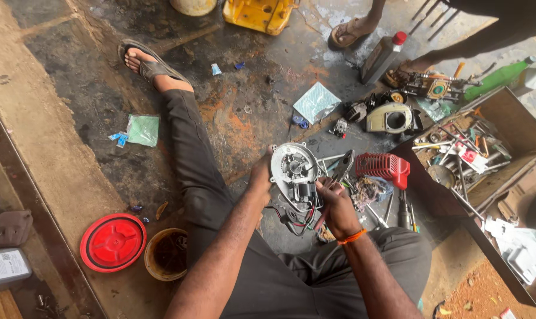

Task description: The person sits on the floor and assembles a small engine stator cover, inserting a magnet and aligning the cover onto the stator plate. The person handles the stator plate, cover, and magnet, and uses a screwdriver to tighten a screw.

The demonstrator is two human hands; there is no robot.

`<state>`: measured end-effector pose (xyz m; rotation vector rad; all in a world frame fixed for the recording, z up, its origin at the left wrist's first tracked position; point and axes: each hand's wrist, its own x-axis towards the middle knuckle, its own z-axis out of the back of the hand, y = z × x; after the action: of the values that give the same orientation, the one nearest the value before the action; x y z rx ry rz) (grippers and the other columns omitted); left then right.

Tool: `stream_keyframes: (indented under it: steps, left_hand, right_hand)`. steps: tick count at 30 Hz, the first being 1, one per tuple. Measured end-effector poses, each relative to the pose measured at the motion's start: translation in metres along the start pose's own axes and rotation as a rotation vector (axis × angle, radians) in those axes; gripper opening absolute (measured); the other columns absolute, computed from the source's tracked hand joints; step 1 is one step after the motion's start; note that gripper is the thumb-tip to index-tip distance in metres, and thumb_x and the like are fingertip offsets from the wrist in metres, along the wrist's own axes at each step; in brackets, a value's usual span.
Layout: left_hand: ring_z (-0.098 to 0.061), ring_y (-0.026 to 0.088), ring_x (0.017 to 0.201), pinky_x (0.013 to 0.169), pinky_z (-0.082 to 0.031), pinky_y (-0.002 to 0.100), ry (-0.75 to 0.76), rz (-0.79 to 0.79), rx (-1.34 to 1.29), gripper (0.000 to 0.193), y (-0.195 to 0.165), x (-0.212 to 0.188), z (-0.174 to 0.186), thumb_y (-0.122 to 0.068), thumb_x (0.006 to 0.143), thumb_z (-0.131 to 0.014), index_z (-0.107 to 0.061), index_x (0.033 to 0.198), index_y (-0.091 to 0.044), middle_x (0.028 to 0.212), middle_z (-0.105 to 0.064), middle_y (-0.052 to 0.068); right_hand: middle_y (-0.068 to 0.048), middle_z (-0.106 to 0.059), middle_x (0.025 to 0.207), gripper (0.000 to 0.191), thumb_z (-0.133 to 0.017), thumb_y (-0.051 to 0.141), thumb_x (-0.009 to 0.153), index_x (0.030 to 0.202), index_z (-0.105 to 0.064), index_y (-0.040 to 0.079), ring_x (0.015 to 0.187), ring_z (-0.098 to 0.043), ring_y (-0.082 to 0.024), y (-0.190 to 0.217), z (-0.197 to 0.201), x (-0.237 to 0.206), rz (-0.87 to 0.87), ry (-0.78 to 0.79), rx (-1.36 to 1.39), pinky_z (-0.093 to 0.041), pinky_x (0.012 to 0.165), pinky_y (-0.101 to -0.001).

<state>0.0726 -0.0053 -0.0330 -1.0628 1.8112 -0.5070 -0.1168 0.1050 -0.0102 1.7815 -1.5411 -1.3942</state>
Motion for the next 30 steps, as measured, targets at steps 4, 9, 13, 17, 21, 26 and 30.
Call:
stream_keyframes:
  steps: [4,9,13,17,21,26,30]
  left_hand:
    - [-0.071,0.024,0.104,0.089,-0.053,0.037,-0.129,-0.172,0.489,0.055,-0.005,-0.01,0.013,-0.051,0.107,-0.049,-0.073,0.119,-0.003,0.112,-0.075,0.014]
    - [-0.073,0.034,0.102,0.087,-0.055,0.041,-0.138,-0.558,0.752,0.041,0.006,-0.009,0.008,-0.034,0.098,-0.064,-0.07,0.12,0.001,0.108,-0.076,0.021]
    - [-0.074,0.035,0.099,0.085,-0.056,0.043,-0.17,-0.564,0.801,0.039,0.008,-0.002,0.005,-0.032,0.096,-0.067,-0.07,0.119,-0.001,0.107,-0.076,0.02]
    - [-0.074,0.036,0.097,0.083,-0.057,0.044,-0.162,-0.54,0.851,0.042,0.009,-0.006,0.007,-0.036,0.098,-0.067,-0.066,0.121,0.0,0.104,-0.075,0.021]
    - [-0.073,0.038,0.096,0.082,-0.056,0.047,-0.143,-0.562,0.852,0.039,0.01,-0.012,0.01,-0.035,0.096,-0.067,-0.069,0.115,-0.001,0.101,-0.076,0.021]
    - [-0.073,0.039,0.096,0.082,-0.056,0.048,-0.165,-0.495,0.88,0.037,0.01,-0.021,0.018,-0.031,0.096,-0.069,-0.067,0.118,-0.002,0.101,-0.075,0.022]
    - [-0.072,0.041,0.1,0.081,-0.057,0.049,-0.146,-0.554,0.855,0.035,0.009,-0.027,0.023,-0.024,0.096,-0.068,-0.065,0.122,-0.001,0.104,-0.074,0.023]
  right_hand:
    - [-0.008,-0.059,0.102,0.029,-0.067,0.011,0.107,0.094,-0.048,-0.006,0.085,-0.057,-0.014,-0.021,0.017,0.02,0.131,0.05,-0.095,-0.052,0.059,-0.0284]
    - [-0.016,-0.073,0.098,0.025,-0.064,0.027,0.104,0.121,-0.066,0.008,0.064,-0.061,-0.035,-0.03,0.015,0.022,-0.088,-0.145,-0.275,-0.044,0.049,-0.0463]
    - [-0.006,-0.07,0.099,0.03,-0.071,0.027,0.097,0.116,-0.069,0.003,0.081,-0.062,-0.014,-0.002,-0.002,0.01,0.294,-0.219,-0.56,-0.053,0.072,-0.0284]
    - [-0.007,-0.073,0.09,0.027,-0.072,0.027,0.097,0.109,-0.071,0.003,0.08,-0.066,-0.012,0.037,-0.018,-0.005,0.492,-0.175,-0.908,-0.054,0.073,-0.0299]
    - [-0.008,-0.073,0.082,0.031,-0.076,0.033,0.091,0.1,-0.068,0.005,0.075,-0.071,-0.017,0.051,-0.045,0.001,0.485,-0.173,-1.194,-0.055,0.068,-0.0349]
    - [-0.016,-0.071,0.088,0.032,-0.073,0.036,0.093,0.098,-0.065,0.005,0.082,-0.069,-0.039,0.052,-0.06,0.006,0.566,-0.161,-1.611,-0.052,0.068,-0.0497]
    - [-0.017,-0.069,0.091,0.021,-0.069,0.022,0.089,0.104,-0.065,0.008,0.082,-0.067,-0.042,0.05,-0.054,0.004,0.778,-0.063,-1.643,-0.052,0.068,-0.0519]
